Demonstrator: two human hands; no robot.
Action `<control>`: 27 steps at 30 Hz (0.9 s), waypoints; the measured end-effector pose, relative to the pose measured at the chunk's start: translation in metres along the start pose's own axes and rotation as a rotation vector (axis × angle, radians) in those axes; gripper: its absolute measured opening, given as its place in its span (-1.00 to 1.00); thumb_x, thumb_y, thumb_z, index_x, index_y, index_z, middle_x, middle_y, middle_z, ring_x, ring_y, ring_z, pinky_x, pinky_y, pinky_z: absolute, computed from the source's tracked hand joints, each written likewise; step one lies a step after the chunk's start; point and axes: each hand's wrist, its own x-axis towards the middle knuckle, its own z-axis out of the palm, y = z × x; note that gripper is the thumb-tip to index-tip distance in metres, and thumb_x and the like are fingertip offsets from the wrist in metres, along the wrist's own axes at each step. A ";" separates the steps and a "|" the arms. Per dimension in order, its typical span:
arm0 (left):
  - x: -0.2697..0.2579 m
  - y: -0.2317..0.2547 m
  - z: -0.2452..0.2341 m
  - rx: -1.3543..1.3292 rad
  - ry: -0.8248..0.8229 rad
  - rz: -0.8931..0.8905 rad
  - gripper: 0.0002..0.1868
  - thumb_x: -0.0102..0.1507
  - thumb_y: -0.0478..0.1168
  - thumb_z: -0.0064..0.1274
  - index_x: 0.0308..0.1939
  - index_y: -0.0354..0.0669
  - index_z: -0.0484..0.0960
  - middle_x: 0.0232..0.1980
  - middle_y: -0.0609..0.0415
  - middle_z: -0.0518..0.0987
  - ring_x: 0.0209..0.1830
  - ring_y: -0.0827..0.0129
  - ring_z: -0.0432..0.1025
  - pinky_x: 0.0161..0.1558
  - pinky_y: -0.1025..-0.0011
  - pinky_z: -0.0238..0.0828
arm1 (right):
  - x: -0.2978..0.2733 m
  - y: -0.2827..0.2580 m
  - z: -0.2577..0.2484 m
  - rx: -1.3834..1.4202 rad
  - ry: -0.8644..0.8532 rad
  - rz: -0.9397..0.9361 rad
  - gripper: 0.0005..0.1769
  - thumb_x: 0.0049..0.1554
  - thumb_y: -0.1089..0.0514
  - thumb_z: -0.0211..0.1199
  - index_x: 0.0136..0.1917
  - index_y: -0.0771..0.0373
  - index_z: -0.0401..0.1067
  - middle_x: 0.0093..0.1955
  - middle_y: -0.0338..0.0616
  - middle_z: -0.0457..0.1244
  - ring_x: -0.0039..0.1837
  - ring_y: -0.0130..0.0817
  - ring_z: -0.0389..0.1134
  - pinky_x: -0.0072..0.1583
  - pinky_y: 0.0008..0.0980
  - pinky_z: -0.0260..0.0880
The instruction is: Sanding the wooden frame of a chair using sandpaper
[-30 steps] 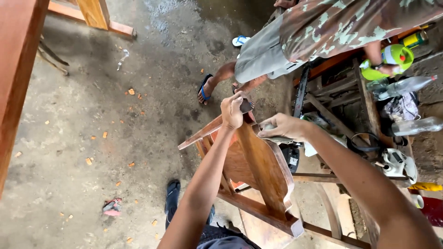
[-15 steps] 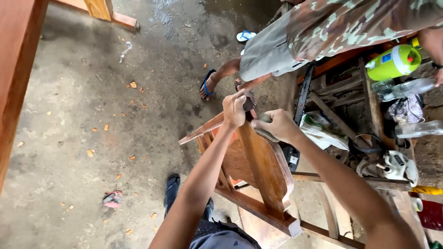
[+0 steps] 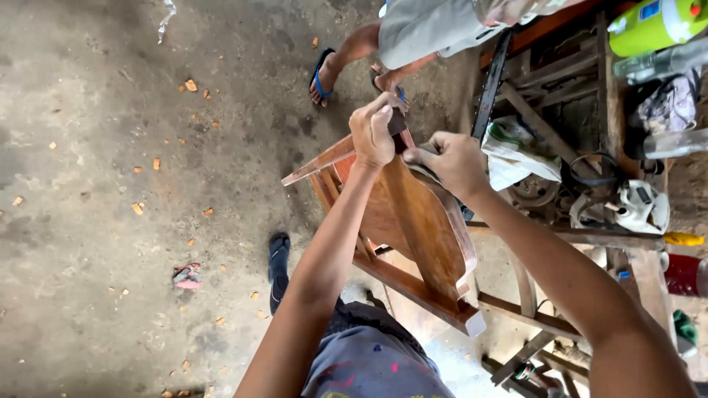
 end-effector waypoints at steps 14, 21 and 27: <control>0.001 -0.024 -0.008 -0.112 -0.142 -0.126 -0.58 0.27 0.13 -0.39 -0.37 0.17 0.58 -0.55 -0.03 0.30 -0.54 0.12 0.27 -0.34 0.32 0.33 | 0.004 0.000 -0.011 0.122 -0.369 0.026 -0.57 -0.13 -0.21 0.65 -0.16 0.07 0.61 -0.50 -0.25 0.24 -0.36 -0.43 0.22 -0.25 -0.40 0.17; -0.008 -0.073 0.005 -0.259 -0.173 -0.154 -0.71 0.24 0.01 -0.31 -0.50 0.10 0.44 -0.55 0.14 0.26 -0.49 0.36 0.20 -0.39 0.43 0.17 | -0.010 -0.017 -0.016 0.362 -0.158 0.070 -0.61 -0.12 -0.10 0.69 -0.22 0.11 0.57 -0.44 -0.34 0.28 -0.31 -0.58 0.22 -0.20 -0.59 0.19; -0.002 0.010 -0.010 -0.537 -0.118 -0.350 -0.71 0.16 -0.03 -0.24 -0.51 0.00 0.54 -0.58 0.23 0.24 -0.58 0.39 0.20 -0.50 0.45 0.16 | 0.038 0.003 0.006 0.605 -0.359 0.299 -0.67 -0.12 0.19 0.60 -0.23 0.35 0.47 -0.37 -0.04 0.31 -0.38 -0.31 0.34 -0.39 -0.42 0.31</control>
